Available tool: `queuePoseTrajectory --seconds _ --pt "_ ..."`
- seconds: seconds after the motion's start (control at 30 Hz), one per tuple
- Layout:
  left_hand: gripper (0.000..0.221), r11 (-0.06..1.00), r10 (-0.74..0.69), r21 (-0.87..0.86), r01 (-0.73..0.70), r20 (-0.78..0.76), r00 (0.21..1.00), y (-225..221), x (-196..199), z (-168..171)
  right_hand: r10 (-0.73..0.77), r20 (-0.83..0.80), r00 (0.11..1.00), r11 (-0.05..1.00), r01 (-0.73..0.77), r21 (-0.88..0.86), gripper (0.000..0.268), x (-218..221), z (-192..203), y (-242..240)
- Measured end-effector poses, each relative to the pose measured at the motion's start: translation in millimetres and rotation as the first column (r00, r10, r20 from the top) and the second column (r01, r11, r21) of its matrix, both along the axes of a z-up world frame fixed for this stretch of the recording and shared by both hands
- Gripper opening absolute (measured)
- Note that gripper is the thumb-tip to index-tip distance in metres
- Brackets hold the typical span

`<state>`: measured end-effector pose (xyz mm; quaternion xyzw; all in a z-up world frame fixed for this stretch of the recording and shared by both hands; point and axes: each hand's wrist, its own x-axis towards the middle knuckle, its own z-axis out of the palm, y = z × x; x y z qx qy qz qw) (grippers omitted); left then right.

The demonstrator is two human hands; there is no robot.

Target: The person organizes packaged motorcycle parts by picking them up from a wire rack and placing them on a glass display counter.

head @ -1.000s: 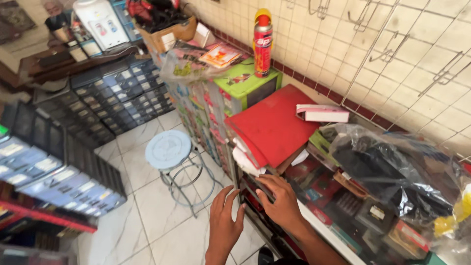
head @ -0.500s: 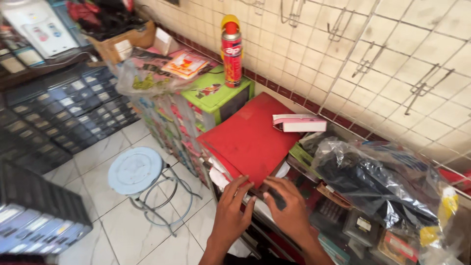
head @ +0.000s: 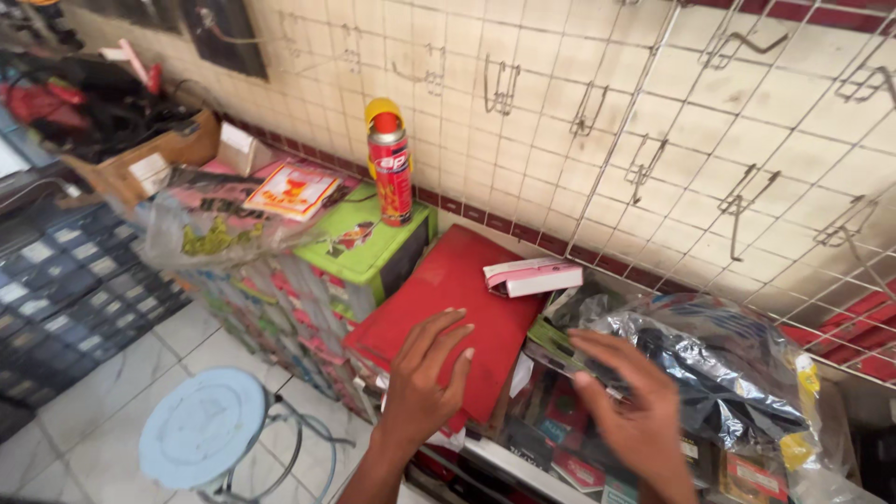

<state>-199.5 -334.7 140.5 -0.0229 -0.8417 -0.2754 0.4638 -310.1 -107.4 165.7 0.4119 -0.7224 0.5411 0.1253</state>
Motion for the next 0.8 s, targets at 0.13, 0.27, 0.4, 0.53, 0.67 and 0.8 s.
queuePoseTrajectory --seconds 0.13,0.27,0.4,0.53,0.67,0.8 --pt "0.032 0.955 -0.15 -0.27 0.124 -0.079 0.986 -21.3 -17.9 45.1 -0.144 -0.195 0.97 0.987 0.127 -0.098 0.035 7.9 47.7 14.9" --pt "0.026 0.912 -0.201 -0.393 0.113 -0.192 0.961 -44.4 -32.5 104.6 -0.218 -0.247 0.944 0.967 0.176 -0.183 0.034 17.7 95.0 24.6" --pt "0.026 0.841 -0.277 -0.53 0.111 -0.245 0.929 -57.8 -46.8 164.7 -0.268 -0.388 0.882 0.963 0.227 -0.148 0.029 14.6 134.6 28.5" --pt "0.023 0.761 -0.364 -0.637 0.122 -0.264 0.893 -61.4 -69.6 218.1 -0.333 -0.597 0.73 0.925 0.376 -0.057 0.023 -1.1 168.3 27.6" --pt "0.027 0.688 -0.387 -0.722 0.069 -0.286 0.877 -58.7 -96.7 262.4 -0.328 -0.78 0.533 0.874 0.485 -0.036 0.02 -45.3 211.8 26.9" --pt "0.039 0.652 -0.377 -0.758 0.014 -0.308 0.874 -45.3 -134.9 293.8 -0.316 -0.798 0.513 0.882 0.468 -0.049 0.014 -93.9 251.1 12.9"
